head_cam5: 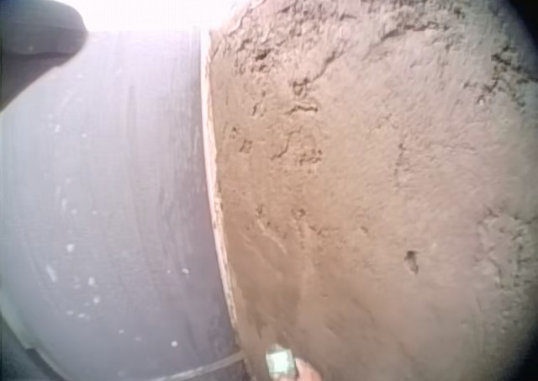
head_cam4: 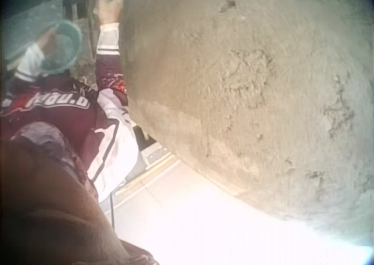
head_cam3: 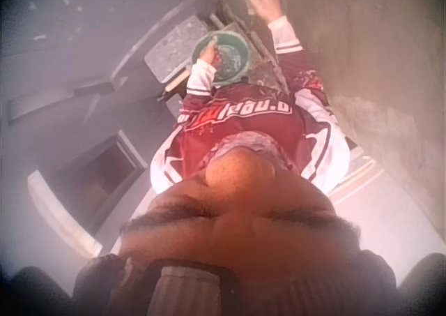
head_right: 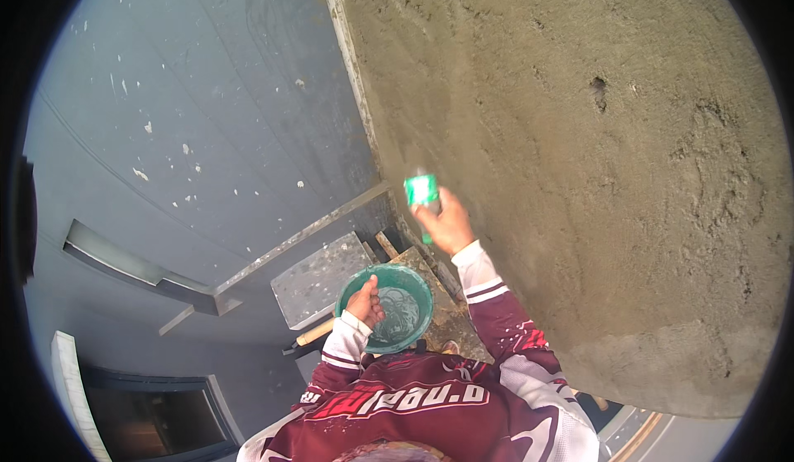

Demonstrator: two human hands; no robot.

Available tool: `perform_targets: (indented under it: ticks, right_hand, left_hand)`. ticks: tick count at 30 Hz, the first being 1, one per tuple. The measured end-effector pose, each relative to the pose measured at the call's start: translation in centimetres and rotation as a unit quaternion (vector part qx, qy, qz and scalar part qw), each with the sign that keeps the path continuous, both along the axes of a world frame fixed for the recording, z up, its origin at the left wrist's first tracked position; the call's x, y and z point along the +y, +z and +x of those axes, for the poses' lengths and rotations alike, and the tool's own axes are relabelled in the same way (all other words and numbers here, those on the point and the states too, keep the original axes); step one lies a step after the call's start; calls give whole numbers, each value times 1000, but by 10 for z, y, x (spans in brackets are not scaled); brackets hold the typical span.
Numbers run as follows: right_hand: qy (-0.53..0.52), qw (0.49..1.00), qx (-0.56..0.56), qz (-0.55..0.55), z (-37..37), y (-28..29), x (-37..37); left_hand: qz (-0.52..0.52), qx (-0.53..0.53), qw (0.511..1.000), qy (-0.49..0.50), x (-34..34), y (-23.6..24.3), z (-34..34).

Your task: The person repeatedly dips a small green bottle into a green bucket and sprays liquid onto a vertical wall surface. The person stands on a wooden scaffold and moves along the wall while spraying.

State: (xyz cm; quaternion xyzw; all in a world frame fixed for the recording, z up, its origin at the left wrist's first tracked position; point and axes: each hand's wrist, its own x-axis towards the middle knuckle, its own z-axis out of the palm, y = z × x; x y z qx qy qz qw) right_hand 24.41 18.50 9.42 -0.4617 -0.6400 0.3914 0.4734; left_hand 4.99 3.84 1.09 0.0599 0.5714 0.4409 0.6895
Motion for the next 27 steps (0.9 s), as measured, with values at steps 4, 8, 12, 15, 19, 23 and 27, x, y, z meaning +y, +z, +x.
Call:
perform_targets:
  ticks: [4, 8, 12, 15, 19, 23, 27]
  right_hand:
    - [-80, 989, 58, 108, 26, 59, 6]
    - [-104, 988, -109, 41, 40, 26, -19]
    - [-61, 976, -209, -23, 43, -65, -44]
    - [53, 952, -275, -121, 43, -104, -67]
    - [117, 940, -273, -170, 34, -87, -52]
    - [-40, 997, -31, 56, 19, 43, 0]
    - [-52, 993, 86, 64, 39, 104, 5]
  left_hand:
    - [-4, 9, 1000, 18, -1, 3, -8]
    - [2, 3, 999, 39, -4, -8, -22]
    - [3, 22, 999, 48, -5, -6, -24]
    - [10, 17, 999, 30, -3, -11, -24]
    - [6, 21, 999, 33, -1, -14, -18]
    - [2, 16, 1000, 8, -2, -11, -8]
    - [0, 4, 1000, -8, -1, -4, -2]
